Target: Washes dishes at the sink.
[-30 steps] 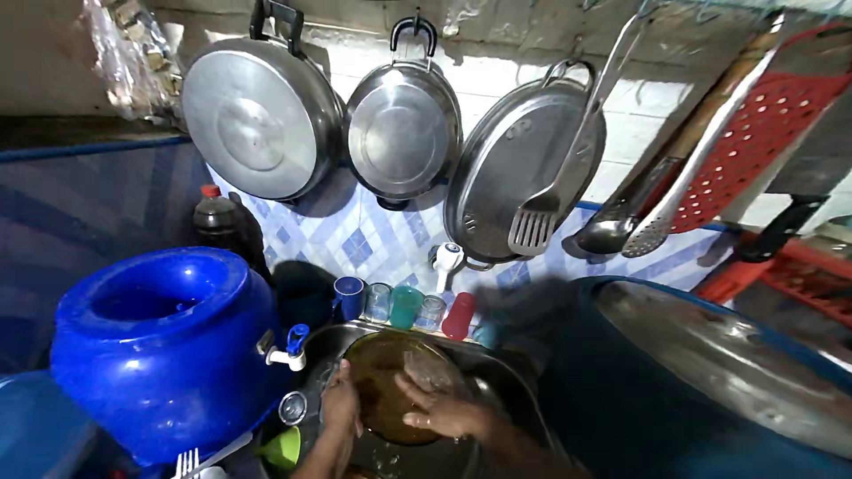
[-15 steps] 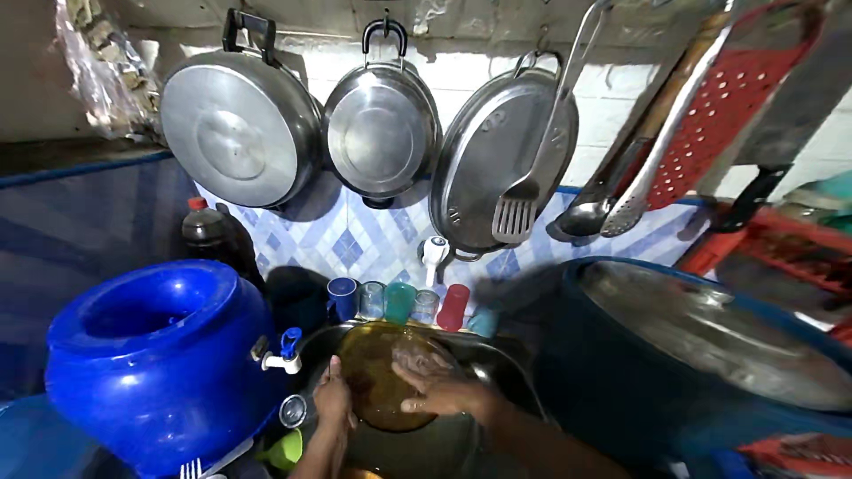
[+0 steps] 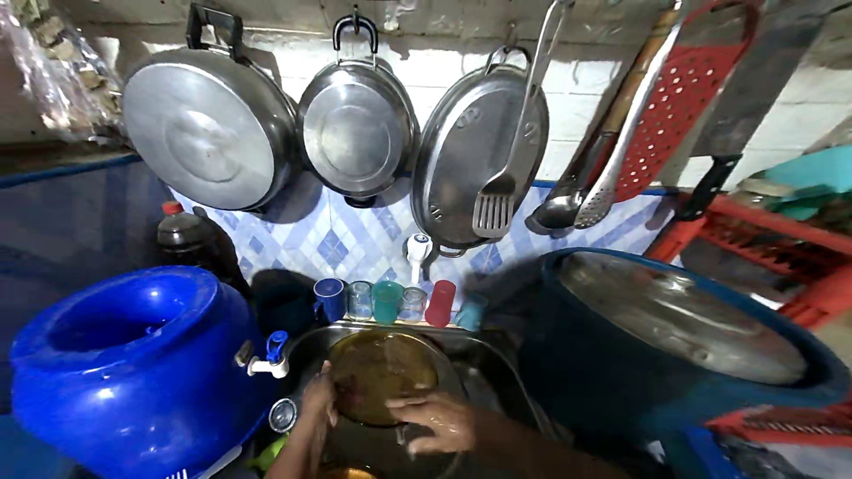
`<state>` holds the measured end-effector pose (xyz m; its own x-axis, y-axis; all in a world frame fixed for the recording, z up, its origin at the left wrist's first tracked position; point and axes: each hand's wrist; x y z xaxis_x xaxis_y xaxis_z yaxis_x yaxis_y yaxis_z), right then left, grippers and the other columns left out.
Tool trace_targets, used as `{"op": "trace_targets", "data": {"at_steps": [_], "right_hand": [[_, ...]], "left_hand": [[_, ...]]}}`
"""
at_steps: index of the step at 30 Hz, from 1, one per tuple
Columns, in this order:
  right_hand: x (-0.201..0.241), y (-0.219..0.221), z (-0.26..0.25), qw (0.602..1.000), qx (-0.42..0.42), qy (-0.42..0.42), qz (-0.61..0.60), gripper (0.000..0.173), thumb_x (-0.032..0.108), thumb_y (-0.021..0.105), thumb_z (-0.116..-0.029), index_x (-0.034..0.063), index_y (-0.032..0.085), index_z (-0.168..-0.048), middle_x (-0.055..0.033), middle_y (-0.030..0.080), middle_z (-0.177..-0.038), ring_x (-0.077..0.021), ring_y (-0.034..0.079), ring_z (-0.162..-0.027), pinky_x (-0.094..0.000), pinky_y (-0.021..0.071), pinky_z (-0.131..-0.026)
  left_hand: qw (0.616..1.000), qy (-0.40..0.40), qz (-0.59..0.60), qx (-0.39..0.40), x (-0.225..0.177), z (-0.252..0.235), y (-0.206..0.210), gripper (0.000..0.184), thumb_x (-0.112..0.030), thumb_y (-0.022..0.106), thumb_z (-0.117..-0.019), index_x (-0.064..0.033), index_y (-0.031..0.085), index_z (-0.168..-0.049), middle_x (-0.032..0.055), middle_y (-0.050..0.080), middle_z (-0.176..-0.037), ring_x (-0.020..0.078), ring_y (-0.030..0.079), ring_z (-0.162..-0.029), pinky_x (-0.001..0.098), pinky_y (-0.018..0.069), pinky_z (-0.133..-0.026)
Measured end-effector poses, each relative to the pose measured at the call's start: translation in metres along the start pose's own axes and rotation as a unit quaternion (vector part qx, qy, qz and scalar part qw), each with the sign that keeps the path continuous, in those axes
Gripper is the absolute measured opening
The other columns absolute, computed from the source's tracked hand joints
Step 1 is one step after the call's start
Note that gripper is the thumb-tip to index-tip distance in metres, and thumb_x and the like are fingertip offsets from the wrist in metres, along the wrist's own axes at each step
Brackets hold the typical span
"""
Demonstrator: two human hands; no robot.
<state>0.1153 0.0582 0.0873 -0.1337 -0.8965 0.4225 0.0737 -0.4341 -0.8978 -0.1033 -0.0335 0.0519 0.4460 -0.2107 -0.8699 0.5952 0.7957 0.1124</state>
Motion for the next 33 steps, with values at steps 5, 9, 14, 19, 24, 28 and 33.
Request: {"op": "trace_targets", "data": {"at_steps": [5, 9, 14, 19, 24, 28, 33], "right_hand": [[-0.022, -0.039, 0.026, 0.992, -0.106, 0.019, 0.063, 0.02, 0.01, 0.062, -0.0997, -0.0055, 0.072, -0.108, -0.0238, 0.073, -0.107, -0.0407, 0.07, -0.104, -0.057, 0.0518, -0.098], [0.016, -0.108, 0.01, 0.993, -0.078, 0.086, -0.036, 0.021, 0.008, 0.066, -0.0984, -0.0083, 0.069, -0.11, -0.0248, 0.069, -0.103, -0.0359, 0.067, -0.1, -0.0519, 0.0508, -0.094], [0.003, -0.142, -0.018, 0.984, -0.09, 0.047, -0.144, 0.018, 0.003, 0.073, -0.0913, -0.0063, 0.067, -0.105, -0.0137, 0.067, -0.091, -0.0174, 0.062, -0.083, -0.0372, 0.0522, -0.08], [-0.044, -0.087, -0.057, 0.876, -0.329, 0.071, -0.345, 0.031, 0.0, 0.074, -0.0884, -0.0055, 0.067, -0.119, -0.0168, 0.068, -0.115, -0.02, 0.065, -0.105, -0.0383, 0.0542, -0.095], [-0.083, 0.056, -0.087, 0.492, -0.536, 0.377, -0.573, 0.038, 0.016, 0.053, -0.1075, -0.005, 0.054, -0.139, -0.0261, 0.06, -0.134, -0.0339, 0.061, -0.12, -0.0465, 0.0497, -0.101], [-0.08, 0.135, -0.087, 0.487, -0.509, 0.494, -0.51, 0.042, 0.016, 0.043, -0.1109, -0.0088, 0.051, -0.143, -0.0279, 0.054, -0.145, -0.0352, 0.053, -0.135, -0.0457, 0.0408, -0.115], [-0.062, 0.093, -0.113, 0.308, -0.465, 0.122, -0.821, 0.045, 0.033, 0.025, -0.1123, 0.0005, 0.055, -0.122, -0.0117, 0.07, -0.099, -0.0191, 0.072, -0.082, -0.0324, 0.0607, -0.071]], "left_hand": [[0.991, -0.077, 0.004, 0.111, -0.015, 0.005, -0.012, 0.019, -0.011, 0.044, -0.1069, 0.0027, 0.055, -0.116, 0.013, 0.063, -0.084, 0.0199, 0.063, -0.067, 0.0347, 0.0554, -0.059], [0.957, -0.009, -0.091, 0.277, -0.026, 0.015, -0.033, 0.048, -0.041, 0.039, -0.1105, -0.0032, 0.048, -0.14, 0.0135, 0.065, -0.118, 0.0228, 0.067, -0.1, 0.0408, 0.0581, -0.083], [0.881, 0.182, -0.168, 0.404, -0.037, 0.042, -0.037, 0.026, -0.019, 0.072, -0.0885, -0.0055, 0.073, -0.111, -0.0026, 0.076, -0.104, 0.0045, 0.07, -0.097, 0.0259, 0.0573, -0.09], [0.944, 0.205, -0.011, 0.259, -0.021, 0.049, -0.007, 0.016, 0.008, 0.065, -0.0853, 0.0025, 0.068, -0.1, 0.0088, 0.075, -0.09, 0.0162, 0.073, -0.081, 0.0332, 0.0629, -0.074], [0.985, 0.106, 0.063, 0.124, -0.025, 0.021, -0.003, 0.024, 0.005, 0.056, -0.098, 0.0063, 0.058, -0.122, 0.017, 0.071, -0.095, 0.0234, 0.072, -0.078, 0.0383, 0.0624, -0.067], [0.993, 0.07, 0.055, 0.073, -0.022, 0.012, -0.004, 0.023, 0.002, 0.058, -0.0978, 0.005, 0.057, -0.12, 0.016, 0.069, -0.09, 0.0223, 0.071, -0.073, 0.0379, 0.0613, -0.062], [0.998, 0.023, 0.038, 0.047, -0.013, -0.009, 0.005, 0.014, -0.002, 0.057, -0.099, 0.003, 0.057, -0.112, 0.0131, 0.065, -0.08, 0.0192, 0.065, -0.064, 0.0345, 0.0567, -0.055]]}}
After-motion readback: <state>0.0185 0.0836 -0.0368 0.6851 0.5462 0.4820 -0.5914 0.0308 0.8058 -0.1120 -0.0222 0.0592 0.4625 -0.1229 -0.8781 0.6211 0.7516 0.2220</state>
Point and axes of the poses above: each hand's wrist, its own z-axis away from the middle knuckle, its own y-axis out of the palm, x = y × z
